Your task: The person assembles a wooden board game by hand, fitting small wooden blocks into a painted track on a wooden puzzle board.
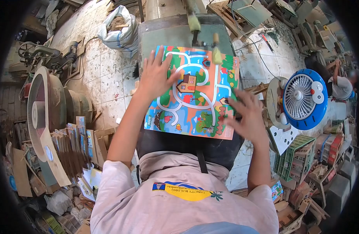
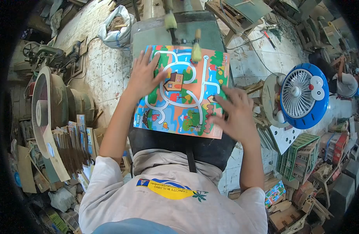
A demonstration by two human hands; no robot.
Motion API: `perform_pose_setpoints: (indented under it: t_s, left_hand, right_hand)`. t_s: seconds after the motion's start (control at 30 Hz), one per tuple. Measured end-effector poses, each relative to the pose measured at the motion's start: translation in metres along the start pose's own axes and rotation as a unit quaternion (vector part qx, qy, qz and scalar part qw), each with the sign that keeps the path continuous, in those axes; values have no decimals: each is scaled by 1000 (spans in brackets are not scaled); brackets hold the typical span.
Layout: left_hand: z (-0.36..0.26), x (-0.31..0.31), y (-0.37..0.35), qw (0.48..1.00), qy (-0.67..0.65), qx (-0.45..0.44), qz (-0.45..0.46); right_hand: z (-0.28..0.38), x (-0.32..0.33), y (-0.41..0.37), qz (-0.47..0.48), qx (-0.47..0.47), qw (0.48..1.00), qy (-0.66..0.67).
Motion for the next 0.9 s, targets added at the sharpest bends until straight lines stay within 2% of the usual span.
perform_pose_setpoints:
  t_s: [0.03, 0.17, 0.2, 0.23, 0.27, 0.33, 0.37, 0.5, 0.63, 0.7, 0.73, 0.77, 0.83, 0.87, 0.9]
  left_hand:
    - [-15, 14, -12, 1000, 1, -1, -1]
    - [-73, 45, -96, 987, -48, 12, 151]
    - [-79, 45, -113, 987, -44, 13, 153]
    - [-79, 42, -129, 988, -53, 30, 140]
    - [-74, 39, -140, 989, -62, 48, 127]
    - [-67, 34, -151, 991, -67, 50, 108]
    - [-64, 34, -154, 992, -74, 48, 85]
    - [-44, 42, -151, 991, -74, 55, 93]
    - [0, 53, -150, 988, -51, 116, 83]
    - [40, 58, -164, 976, -67, 207, 18]
    - [47, 67, -168, 975, -62, 211, -26]
    - [52, 65, -172, 975, -64, 212, -27]
    - [74, 54, -187, 905, -224, 354, -68]
    - [64, 48, -190, 890, -280, 353, -72]
    - [55, 44, -192, 890, -281, 354, -71]
  right_hand:
    - [-8, 3, 19, -28, -15, 999, 5]
    - [-16, -16, 106, -81, 49, 996, 0]
    - [-14, -24, 124, -88, 101, 990, -34]
    - [-8, -31, 135, -94, 154, 981, -69]
    - [-11, -35, 146, -93, 155, 981, -65]
    - [-14, -55, 158, 20, 153, 988, 0]
    - [-14, -58, 157, 23, 156, 987, 0]
    - [-16, -53, 145, 0, 110, 993, -35]
    - [-2, -49, 131, -27, 77, 995, -66]
    - [10, -49, 123, -29, 60, 995, -76]
    - [14, -47, 120, -33, 45, 995, -86]
    - [19, -48, 115, -32, 46, 995, -88]
    - [33, -42, 106, -67, 57, 993, -80]
    - [36, -43, 104, -52, 32, 995, -80]
    - [41, -44, 100, -51, 32, 995, -81]
Point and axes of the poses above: each hand's wrist, its own y-axis towards the middle knuckle, its own x-axis out of the back of the hand, z = x × y, the point moved 9 cm from there along y, towards the middle knuckle, and after that the axes turned 9 degrees about -x, right-handed, at the moved point
